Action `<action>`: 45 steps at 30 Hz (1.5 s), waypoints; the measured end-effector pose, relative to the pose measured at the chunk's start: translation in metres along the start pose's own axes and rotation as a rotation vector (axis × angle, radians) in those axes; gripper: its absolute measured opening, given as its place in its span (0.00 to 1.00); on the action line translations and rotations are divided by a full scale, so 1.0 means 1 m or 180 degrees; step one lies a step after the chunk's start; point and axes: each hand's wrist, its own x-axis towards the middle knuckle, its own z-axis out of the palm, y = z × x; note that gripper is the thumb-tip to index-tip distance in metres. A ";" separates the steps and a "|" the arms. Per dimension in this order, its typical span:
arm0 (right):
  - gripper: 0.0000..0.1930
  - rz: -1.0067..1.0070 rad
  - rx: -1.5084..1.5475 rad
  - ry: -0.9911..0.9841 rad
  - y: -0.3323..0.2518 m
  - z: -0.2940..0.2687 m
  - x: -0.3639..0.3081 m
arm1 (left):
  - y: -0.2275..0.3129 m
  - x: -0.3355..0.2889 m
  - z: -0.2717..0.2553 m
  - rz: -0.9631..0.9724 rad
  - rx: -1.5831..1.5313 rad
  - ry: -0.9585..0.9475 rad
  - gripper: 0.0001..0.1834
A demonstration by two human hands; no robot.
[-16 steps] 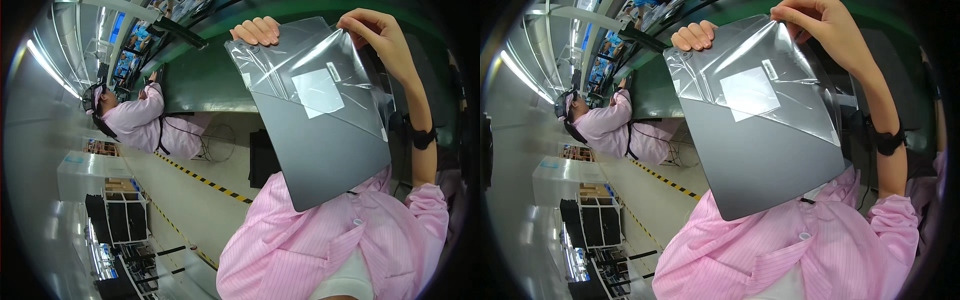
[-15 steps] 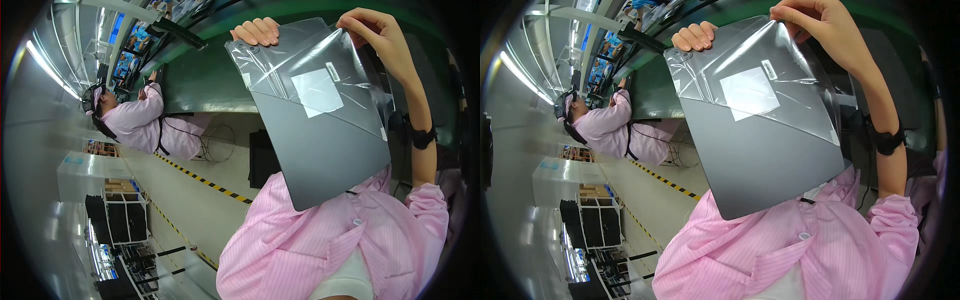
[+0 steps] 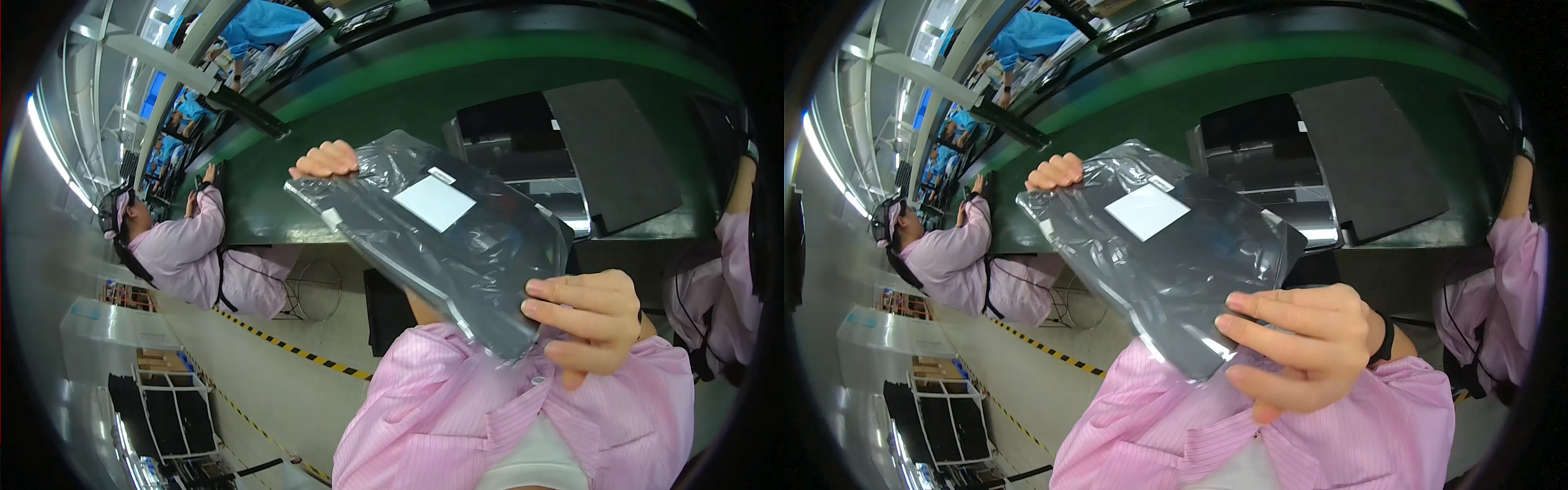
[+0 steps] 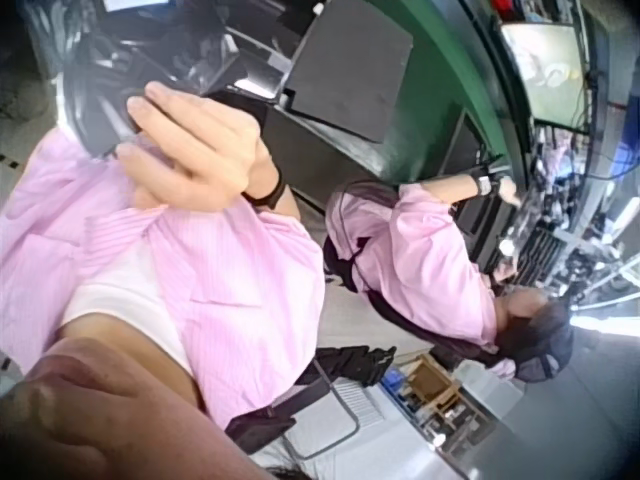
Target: Assembling, cleaning, and testing tablet computers on a factory production line.
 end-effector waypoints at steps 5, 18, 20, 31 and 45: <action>0.09 0.1613 -0.0686 0.0470 0.027 -0.010 -0.017 | -0.007 -0.021 -0.002 0.0425 -0.0087 0.0718 0.27; 0.18 0.2510 -0.0039 0.1661 0.041 -0.011 -0.037 | -0.025 -0.068 0.039 0.0199 0.0884 0.2397 0.10; 0.26 0.2486 0.0282 0.1638 0.043 -0.001 -0.017 | -0.037 -0.055 0.070 0.0184 0.0807 0.2502 0.10; 0.20 0.1295 -0.0625 0.0851 0.027 0.000 0.037 | -0.043 -0.070 0.035 -0.1156 0.0808 0.1755 0.11; 0.12 0.4530 -0.0064 0.2473 -0.019 -0.078 -0.057 | -0.067 0.029 0.149 -0.3514 0.2147 0.0792 0.28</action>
